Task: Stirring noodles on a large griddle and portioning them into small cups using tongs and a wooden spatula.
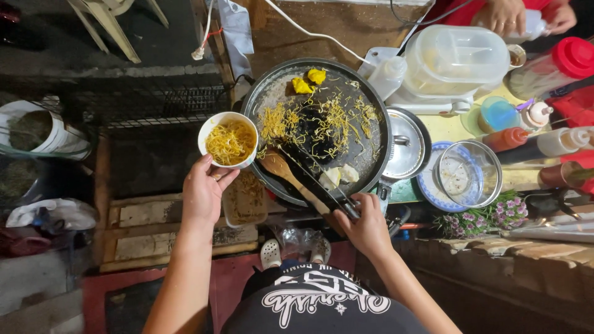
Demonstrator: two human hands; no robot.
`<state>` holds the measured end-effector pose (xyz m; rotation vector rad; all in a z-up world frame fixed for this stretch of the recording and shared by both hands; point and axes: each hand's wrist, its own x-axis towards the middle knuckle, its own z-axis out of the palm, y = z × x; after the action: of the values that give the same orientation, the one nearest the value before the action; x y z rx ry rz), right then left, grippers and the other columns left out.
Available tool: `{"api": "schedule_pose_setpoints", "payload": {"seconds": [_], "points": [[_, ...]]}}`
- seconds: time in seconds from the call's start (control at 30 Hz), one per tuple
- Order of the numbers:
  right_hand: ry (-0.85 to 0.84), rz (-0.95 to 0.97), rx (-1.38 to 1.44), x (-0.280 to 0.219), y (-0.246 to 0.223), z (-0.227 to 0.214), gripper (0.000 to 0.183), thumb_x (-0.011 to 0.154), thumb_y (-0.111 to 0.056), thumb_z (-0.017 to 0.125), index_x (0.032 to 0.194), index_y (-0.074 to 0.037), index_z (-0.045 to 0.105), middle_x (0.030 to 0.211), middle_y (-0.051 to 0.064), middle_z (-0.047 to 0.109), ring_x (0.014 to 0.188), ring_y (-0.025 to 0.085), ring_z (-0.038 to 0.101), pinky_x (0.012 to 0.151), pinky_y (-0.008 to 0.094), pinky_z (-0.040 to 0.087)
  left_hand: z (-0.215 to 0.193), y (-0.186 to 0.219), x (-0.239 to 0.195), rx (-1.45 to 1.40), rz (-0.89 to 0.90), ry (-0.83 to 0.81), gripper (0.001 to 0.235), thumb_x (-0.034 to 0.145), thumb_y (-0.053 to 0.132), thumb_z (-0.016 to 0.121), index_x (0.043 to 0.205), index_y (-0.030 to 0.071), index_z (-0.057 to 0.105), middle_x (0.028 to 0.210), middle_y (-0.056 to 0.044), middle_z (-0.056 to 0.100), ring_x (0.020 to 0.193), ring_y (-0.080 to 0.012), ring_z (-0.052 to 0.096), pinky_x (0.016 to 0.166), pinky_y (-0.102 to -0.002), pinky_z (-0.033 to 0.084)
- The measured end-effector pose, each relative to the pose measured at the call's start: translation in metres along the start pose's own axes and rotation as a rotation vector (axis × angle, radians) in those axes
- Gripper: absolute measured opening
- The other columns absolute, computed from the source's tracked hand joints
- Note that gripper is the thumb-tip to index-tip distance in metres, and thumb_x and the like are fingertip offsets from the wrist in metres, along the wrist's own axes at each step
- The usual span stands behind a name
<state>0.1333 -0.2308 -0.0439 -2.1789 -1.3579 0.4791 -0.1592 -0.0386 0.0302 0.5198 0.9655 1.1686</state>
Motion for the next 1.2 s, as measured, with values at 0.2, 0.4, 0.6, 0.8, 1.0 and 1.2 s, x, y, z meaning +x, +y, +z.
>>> {"api": "schedule_pose_setpoints", "payload": {"seconds": [0.2,0.4,0.6,0.8,1.0,1.2], "points": [[0.08,-0.2,-0.104,-0.019,-0.025,-0.008,0.084,0.064,-0.037,0.094,0.13,-0.007,0.051,0.131,0.018,0.045,0.119,0.047,0.06,0.09,0.054,0.059,-0.003,0.004,-0.002,-0.008,0.0,-0.002,0.02,0.095,0.029,0.066,0.094,0.01,0.062,0.089,-0.006,0.064,0.079,-0.0266,0.075,0.094,-0.056,0.063],[0.223,-0.412,-0.353,-0.028,-0.002,0.02,0.058,0.061,-0.031,0.091,0.11,-0.015,0.064,0.124,0.011,0.05,0.124,0.04,0.053,0.097,0.049,0.047,-0.014,0.004,0.003,0.001,-0.001,-0.006,0.02,0.095,0.03,0.066,0.094,0.01,0.063,0.091,-0.007,0.065,0.081,-0.0276,0.075,0.094,-0.055,0.063],[0.27,-0.438,-0.444,-0.024,0.002,0.033,0.046,0.058,-0.028,0.083,0.099,-0.019,0.068,0.116,0.005,0.053,0.117,0.034,0.053,0.09,0.046,0.04,-0.016,0.007,0.005,0.009,-0.002,-0.015,0.019,0.095,0.028,0.065,0.093,0.009,0.063,0.092,-0.008,0.066,0.081,-0.0274,0.075,0.094,-0.054,0.063],[0.353,-0.486,-0.43,-0.021,-0.026,0.025,0.032,0.072,-0.026,0.074,0.104,-0.023,0.072,0.106,0.002,0.055,0.107,0.032,0.056,0.083,0.044,0.039,-0.017,0.008,0.007,0.013,0.003,-0.018,0.02,0.095,0.028,0.066,0.093,0.009,0.063,0.09,-0.009,0.067,0.079,-0.0268,0.075,0.092,-0.054,0.064],[0.253,-0.511,-0.175,-0.014,-0.037,0.018,0.039,0.088,-0.013,0.068,0.126,-0.018,0.072,0.086,0.004,0.059,0.082,0.029,0.059,0.068,0.038,0.045,-0.013,0.008,0.009,0.012,0.003,-0.024,0.021,0.095,0.029,0.066,0.093,0.009,0.063,0.09,-0.009,0.067,0.08,-0.0269,0.075,0.093,-0.054,0.063],[0.027,-0.306,0.284,-0.019,-0.047,-0.025,0.045,0.089,-0.008,0.066,0.133,-0.02,0.071,0.075,0.007,0.063,0.066,0.027,0.062,0.061,0.036,0.049,-0.019,0.001,0.022,-0.024,-0.012,-0.014,0.022,0.095,0.029,0.067,0.095,0.008,0.064,0.091,-0.009,0.067,0.078,-0.0268,0.074,0.093,-0.054,0.064]]}}
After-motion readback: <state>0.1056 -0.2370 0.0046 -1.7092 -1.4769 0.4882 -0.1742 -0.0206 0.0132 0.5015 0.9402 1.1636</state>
